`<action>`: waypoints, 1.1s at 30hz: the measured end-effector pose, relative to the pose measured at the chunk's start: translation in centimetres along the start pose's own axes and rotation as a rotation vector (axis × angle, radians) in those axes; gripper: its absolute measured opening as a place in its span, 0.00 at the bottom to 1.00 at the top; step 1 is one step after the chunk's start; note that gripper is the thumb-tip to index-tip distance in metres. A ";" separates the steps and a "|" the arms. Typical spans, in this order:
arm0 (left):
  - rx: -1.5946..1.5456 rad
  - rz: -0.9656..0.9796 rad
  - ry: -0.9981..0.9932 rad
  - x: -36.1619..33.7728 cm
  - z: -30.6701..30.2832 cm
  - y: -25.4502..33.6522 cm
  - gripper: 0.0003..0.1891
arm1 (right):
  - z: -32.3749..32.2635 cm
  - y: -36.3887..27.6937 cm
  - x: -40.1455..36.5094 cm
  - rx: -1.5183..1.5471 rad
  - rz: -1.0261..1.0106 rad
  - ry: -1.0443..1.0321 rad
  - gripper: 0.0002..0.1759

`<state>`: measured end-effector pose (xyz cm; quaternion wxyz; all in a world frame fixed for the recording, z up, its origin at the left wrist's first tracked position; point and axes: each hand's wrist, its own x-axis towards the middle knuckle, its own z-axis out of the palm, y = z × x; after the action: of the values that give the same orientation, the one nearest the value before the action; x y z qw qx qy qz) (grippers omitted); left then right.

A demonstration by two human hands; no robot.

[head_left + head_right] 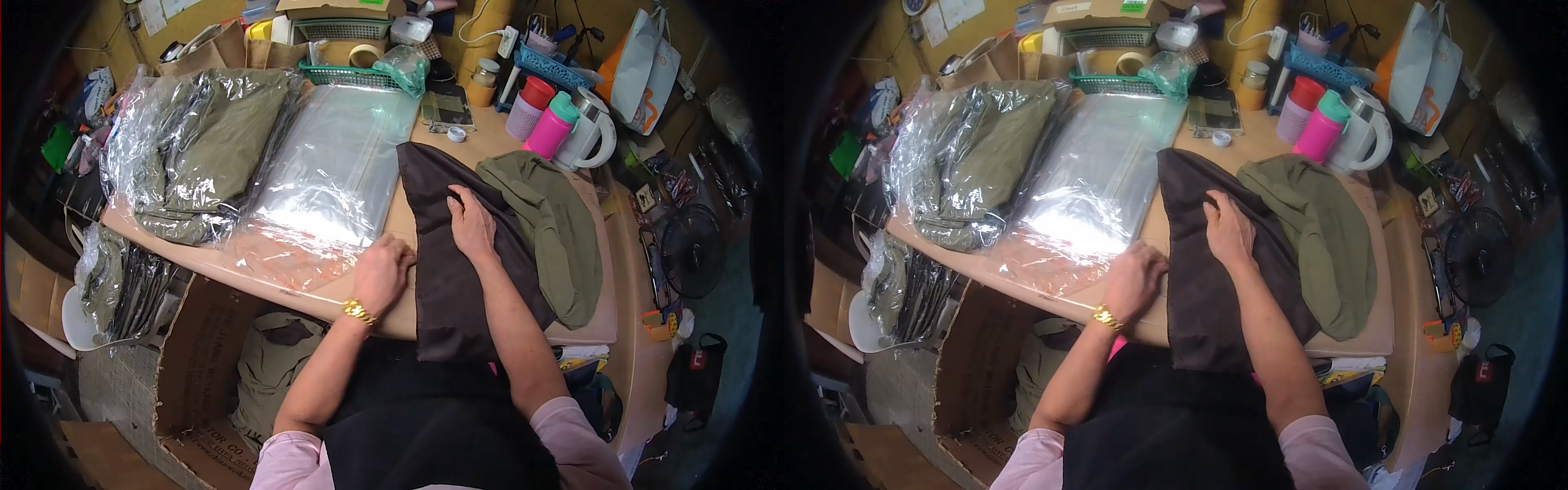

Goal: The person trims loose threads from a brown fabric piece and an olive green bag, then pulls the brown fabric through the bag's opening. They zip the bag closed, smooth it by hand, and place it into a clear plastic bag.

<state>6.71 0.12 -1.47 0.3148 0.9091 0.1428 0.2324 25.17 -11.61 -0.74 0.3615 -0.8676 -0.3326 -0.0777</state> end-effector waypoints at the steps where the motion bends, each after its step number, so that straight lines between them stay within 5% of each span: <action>1: 0.000 0.001 -0.002 -0.4 -0.6 -0.1 0.09 | 0.1 0.2 0.0 0.005 -0.012 0.006 0.17; 3: -0.062 0.028 0.138 -2.6 -3.8 -1.0 0.05 | 0.1 0.2 0.0 0.019 -0.021 0.013 0.17; 6: -0.062 -0.217 0.210 -6.9 -10.6 -1.5 0.07 | -0.3 -0.6 -0.2 0.010 0.013 -0.021 0.17; 9: 0.223 -0.677 0.570 -11.8 -17.6 -7.7 0.16 | -0.3 -0.5 0.0 -0.012 0.025 -0.018 0.17; 11: 0.821 -0.556 0.468 -14.5 -22.3 -9.1 0.14 | 0.0 -0.3 0.0 -0.015 0.027 -0.014 0.20; 13: 1.115 -0.289 0.745 -13.0 -22.7 -6.6 0.13 | -0.5 -1.0 0.0 -0.008 0.055 -0.042 0.22; 15: 0.630 -0.187 0.799 -9.7 -20.7 -2.8 0.14 | -0.6 -1.2 -0.1 -0.005 0.080 -0.073 0.25; 16: 0.113 -0.224 0.724 -8.3 -18.7 -1.9 0.14 | -0.3 -0.9 -0.1 -0.005 0.078 -0.061 0.26; 18: -0.448 -0.246 0.425 -4.5 -13.6 1.1 0.20 | -0.4 -0.9 -0.1 0.002 0.093 -0.025 0.26; 20: -0.665 -0.272 0.141 0.0 -7.0 2.6 0.29 | -0.2 -0.4 -0.1 0.047 0.071 0.015 0.26; 21: -0.652 -0.246 0.076 1.8 -3.6 1.7 0.32 | -0.1 0.0 -0.1 0.090 0.057 0.050 0.25; 23: -0.347 -0.152 0.276 5.6 3.7 -0.8 0.27 | 0.1 0.4 -0.2 0.122 0.003 0.112 0.24; 24: -0.348 -0.147 0.280 6.2 3.6 -0.9 0.27 | 0.1 0.4 -0.2 0.117 0.032 0.104 0.24; 26: -0.197 -0.207 -0.023 7.5 3.1 -1.3 0.19 | -0.1 0.5 -0.1 0.120 0.074 0.082 0.24; 33: -0.568 -0.273 0.174 4.6 0.7 -2.8 0.12 | -0.1 0.7 0.0 0.098 0.079 0.049 0.24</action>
<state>10.64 3.73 -2.20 0.5708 0.7341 0.2191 0.2954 25.59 -12.06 -1.09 0.4144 -0.8591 -0.2924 -0.0682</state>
